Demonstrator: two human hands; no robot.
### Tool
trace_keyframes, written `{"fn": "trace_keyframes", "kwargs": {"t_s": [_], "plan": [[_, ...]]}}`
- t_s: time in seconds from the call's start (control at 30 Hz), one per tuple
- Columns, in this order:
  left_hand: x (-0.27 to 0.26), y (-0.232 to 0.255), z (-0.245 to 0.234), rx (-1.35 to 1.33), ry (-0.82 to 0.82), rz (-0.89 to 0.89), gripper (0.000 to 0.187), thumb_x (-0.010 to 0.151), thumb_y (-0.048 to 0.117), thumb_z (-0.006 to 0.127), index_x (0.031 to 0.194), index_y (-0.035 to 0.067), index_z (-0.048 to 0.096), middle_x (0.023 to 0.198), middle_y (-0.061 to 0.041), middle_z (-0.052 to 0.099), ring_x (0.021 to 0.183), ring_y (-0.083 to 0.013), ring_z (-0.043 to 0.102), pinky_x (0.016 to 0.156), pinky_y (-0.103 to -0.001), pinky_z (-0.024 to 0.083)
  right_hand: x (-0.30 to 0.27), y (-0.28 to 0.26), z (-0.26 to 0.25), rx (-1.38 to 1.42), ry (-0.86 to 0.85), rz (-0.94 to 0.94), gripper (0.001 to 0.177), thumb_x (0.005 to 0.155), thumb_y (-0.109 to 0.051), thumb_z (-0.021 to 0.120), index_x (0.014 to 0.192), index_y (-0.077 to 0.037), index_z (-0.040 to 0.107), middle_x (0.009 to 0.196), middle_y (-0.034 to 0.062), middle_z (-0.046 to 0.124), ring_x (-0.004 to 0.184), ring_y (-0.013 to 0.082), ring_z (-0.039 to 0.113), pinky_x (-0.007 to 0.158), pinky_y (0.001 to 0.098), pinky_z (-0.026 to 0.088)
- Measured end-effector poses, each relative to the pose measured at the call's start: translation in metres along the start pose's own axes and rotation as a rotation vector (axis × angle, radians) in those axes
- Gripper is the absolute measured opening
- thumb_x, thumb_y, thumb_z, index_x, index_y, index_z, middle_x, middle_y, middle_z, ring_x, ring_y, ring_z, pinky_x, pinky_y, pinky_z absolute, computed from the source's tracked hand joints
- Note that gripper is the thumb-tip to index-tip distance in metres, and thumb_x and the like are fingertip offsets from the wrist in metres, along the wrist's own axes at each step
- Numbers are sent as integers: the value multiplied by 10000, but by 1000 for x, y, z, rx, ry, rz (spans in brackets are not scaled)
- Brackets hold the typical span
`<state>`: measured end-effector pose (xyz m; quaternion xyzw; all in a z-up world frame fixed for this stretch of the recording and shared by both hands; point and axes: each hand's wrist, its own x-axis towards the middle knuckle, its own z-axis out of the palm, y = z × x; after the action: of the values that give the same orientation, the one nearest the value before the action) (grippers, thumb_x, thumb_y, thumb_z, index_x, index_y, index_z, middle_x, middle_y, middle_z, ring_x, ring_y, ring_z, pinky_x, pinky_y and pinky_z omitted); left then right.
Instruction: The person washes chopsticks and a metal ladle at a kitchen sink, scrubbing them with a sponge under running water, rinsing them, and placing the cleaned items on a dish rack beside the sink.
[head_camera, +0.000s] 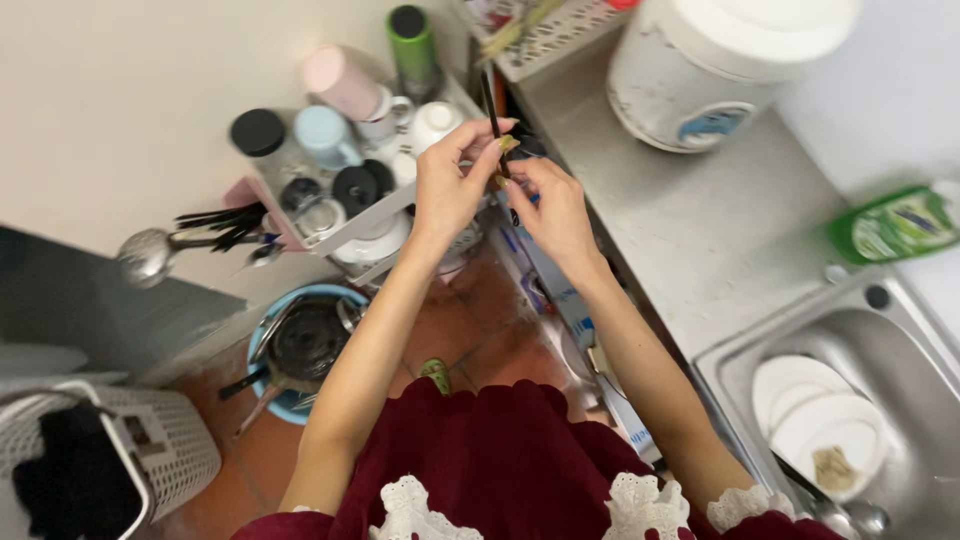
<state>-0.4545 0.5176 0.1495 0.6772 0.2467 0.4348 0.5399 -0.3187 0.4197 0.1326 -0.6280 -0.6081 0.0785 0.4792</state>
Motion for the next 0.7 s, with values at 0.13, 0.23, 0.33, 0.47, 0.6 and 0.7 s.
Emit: {"fn": "trace_keyframes", "kwargs": {"t_s": [0.13, 0.23, 0.33, 0.47, 0.6, 0.7], "plan": [[-4, -16, -105, 27, 138, 55, 260, 986, 39, 628, 1239, 61, 682, 1048, -9, 788, 909, -65, 735, 758, -235, 597, 44, -24, 101, 187, -163, -19, 171, 947, -16, 691, 1113, 13, 658, 985, 130, 714, 777, 184, 771, 666, 297, 600], [-11, -26, -168, 58, 232, 86, 234, 985, 31, 644, 1212, 46, 696, 1063, -15, 779, 965, -75, 725, 782, -243, 594, 71, -39, 168, 236, -295, -53, 157, 933, -18, 695, 1080, 16, 652, 943, 122, 739, 780, 186, 780, 662, 302, 607], [-22, -32, -218, 162, 371, 72, 190, 957, 39, 708, 1145, 34, 738, 1050, -31, 764, 951, -91, 695, 740, -250, 567, 94, -51, 230, 295, -399, -130, 149, 919, -30, 717, 1049, 11, 657, 911, 128, 756, 806, 219, 789, 683, 329, 616], [-27, -34, -276, 181, 524, 37, 138, 934, 63, 751, 1068, 28, 754, 1022, -29, 741, 940, -96, 723, 741, -254, 597, 121, -61, 305, 182, -418, -323, 135, 876, -31, 758, 965, 16, 668, 885, 173, 734, 786, 309, 754, 684, 395, 587], [-34, -46, -318, 181, 656, 44, 109, 923, 58, 775, 1013, 10, 738, 1021, -37, 715, 988, -113, 729, 778, -270, 657, 138, -59, 370, 196, -506, -362, 151, 875, -58, 762, 949, 23, 659, 874, 195, 712, 774, 366, 720, 674, 437, 564], [-49, -65, -339, 265, 748, 47, 96, 928, 38, 759, 1017, 9, 739, 1052, -63, 720, 981, -139, 730, 827, -282, 644, 141, -49, 418, 152, -511, -372, 126, 859, -70, 750, 922, 9, 675, 883, 213, 705, 801, 404, 707, 692, 460, 565]]}}
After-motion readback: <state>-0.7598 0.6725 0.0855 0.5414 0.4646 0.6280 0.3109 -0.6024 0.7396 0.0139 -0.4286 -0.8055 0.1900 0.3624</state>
